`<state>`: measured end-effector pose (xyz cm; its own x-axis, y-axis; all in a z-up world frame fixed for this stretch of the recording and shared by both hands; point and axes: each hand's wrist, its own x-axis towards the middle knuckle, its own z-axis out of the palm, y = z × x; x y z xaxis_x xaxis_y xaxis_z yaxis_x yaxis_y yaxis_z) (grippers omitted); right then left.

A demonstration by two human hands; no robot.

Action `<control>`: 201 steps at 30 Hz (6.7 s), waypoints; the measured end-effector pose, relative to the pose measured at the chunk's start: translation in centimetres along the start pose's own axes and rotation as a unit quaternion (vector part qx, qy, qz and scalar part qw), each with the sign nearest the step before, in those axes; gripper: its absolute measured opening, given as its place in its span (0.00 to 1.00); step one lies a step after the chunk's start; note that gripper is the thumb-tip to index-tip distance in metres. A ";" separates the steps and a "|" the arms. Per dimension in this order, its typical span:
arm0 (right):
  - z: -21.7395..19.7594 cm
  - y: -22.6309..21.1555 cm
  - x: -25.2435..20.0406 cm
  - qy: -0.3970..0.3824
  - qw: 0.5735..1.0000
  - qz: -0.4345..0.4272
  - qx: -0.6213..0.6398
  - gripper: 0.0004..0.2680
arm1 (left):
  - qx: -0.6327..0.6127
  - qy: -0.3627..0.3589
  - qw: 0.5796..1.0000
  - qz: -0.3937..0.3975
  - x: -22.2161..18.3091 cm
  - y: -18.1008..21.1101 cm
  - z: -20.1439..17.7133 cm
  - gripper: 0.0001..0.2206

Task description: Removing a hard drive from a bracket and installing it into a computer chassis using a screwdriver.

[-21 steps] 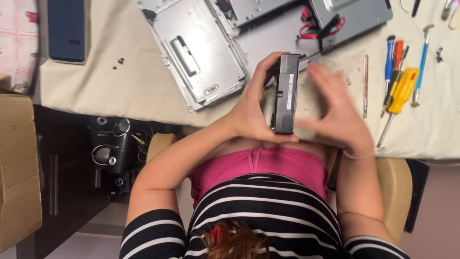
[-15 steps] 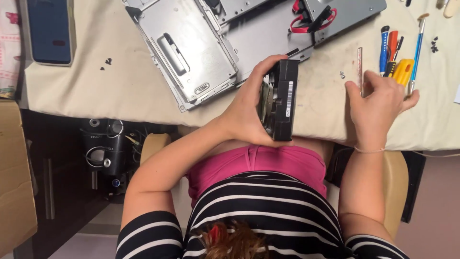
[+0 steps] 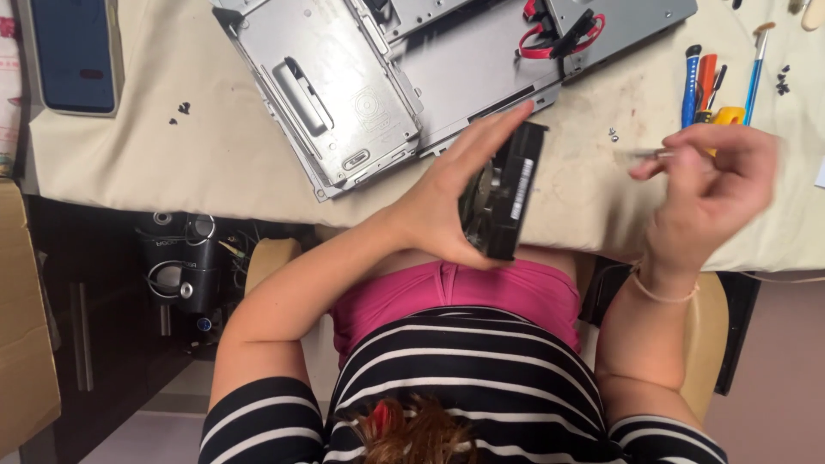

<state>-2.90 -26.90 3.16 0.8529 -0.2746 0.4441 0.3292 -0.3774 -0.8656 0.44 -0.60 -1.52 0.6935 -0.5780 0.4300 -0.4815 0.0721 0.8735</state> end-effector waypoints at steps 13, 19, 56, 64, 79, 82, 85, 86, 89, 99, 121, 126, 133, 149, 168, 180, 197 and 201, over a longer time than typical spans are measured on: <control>5.8 -7.4 2.4 -0.151 0.979 -0.114 0.069 0.09 | -0.003 -0.009 0.999 -0.045 0.4 1.6 -1.0 0.54; 5.6 -6.8 2.9 -0.170 0.971 -0.154 0.068 0.09 | 0.005 -0.010 0.999 -0.037 0.3 1.3 -0.8 0.53; 17.3 -15.6 1.5 -0.326 0.893 -0.293 0.104 0.07 | -0.611 0.156 0.769 0.101 -0.5 6.2 -13.2 0.44; 18.9 -15.7 2.4 -0.332 0.884 -0.288 0.160 0.06 | -0.608 0.197 0.760 0.115 -1.7 3.9 -14.6 0.43; 18.8 -13.1 3.4 -0.305 0.902 -0.260 0.161 0.08 | -0.613 0.271 0.722 0.173 -4.1 5.1 -18.5 0.32; 19.4 -11.9 4.2 -0.216 0.925 -0.266 0.164 0.07 | -0.609 0.298 0.714 0.175 -4.3 5.3 -18.8 0.31; 20.1 -12.2 4.2 -0.184 0.930 -0.264 0.180 0.09 | -0.604 0.326 0.706 0.176 -4.3 5.0 -18.7 0.31; 20.3 -12.1 4.0 -0.190 0.938 -0.224 0.183 0.10 | -0.620 0.447 0.638 0.091 -4.3 4.7 -18.6 0.34; 20.4 -11.8 3.9 -0.202 0.930 -0.228 0.205 0.11 | -0.604 0.596 0.529 -0.007 -3.3 5.6 -18.2 0.38; 19.1 -14.5 2.6 -0.309 0.899 -0.247 0.187 0.05 | -0.583 0.649 0.487 -0.045 -2.6 5.7 -17.8 0.36; 21.3 -10.3 3.0 -0.170 0.914 -0.150 0.335 0.10 | -0.550 0.606 0.566 0.103 -1.5 6.1 -16.1 0.35; 21.8 -9.2 3.0 -0.316 0.870 -0.376 0.028 0.13 | -0.527 0.547 0.635 0.143 0.0 9.2 -15.1 0.27; 22.3 -8.8 5.4 -0.109 0.968 -0.214 0.074 0.18 | -0.392 0.548 0.737 -0.050 -0.2 11.4 -14.9 0.51; 22.5 -9.5 3.9 -0.273 0.864 0.168 0.388 0.06 | -0.623 0.544 0.561 -0.025 3.4 17.1 -14.9 0.63; 17.8 -13.2 4.5 -0.181 0.958 -0.182 0.127 0.08 | -0.537 0.209 0.805 0.141 -1.6 6.7 -13.3 0.49; 18.6 -11.8 4.5 -0.074 0.961 -0.146 0.223 0.05 | -0.556 0.208 0.795 0.128 -2.7 4.5 -12.4 0.43; 19.0 -12.5 5.0 -0.144 0.937 -0.201 0.248 0.05 | -0.555 0.182 0.804 0.114 -4.0 2.4 -11.8 0.40; 18.9 -12.1 5.1 -0.166 0.934 -0.211 0.235 0.08 | -0.553 0.191 0.804 0.108 -4.6 1.8 -11.8 0.40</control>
<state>5.12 -7.04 11.57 0.6595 0.1304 0.7403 0.7400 0.0612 -0.6699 2.70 11.82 0.81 0.8735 -0.1775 0.4533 0.0104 0.9377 0.3473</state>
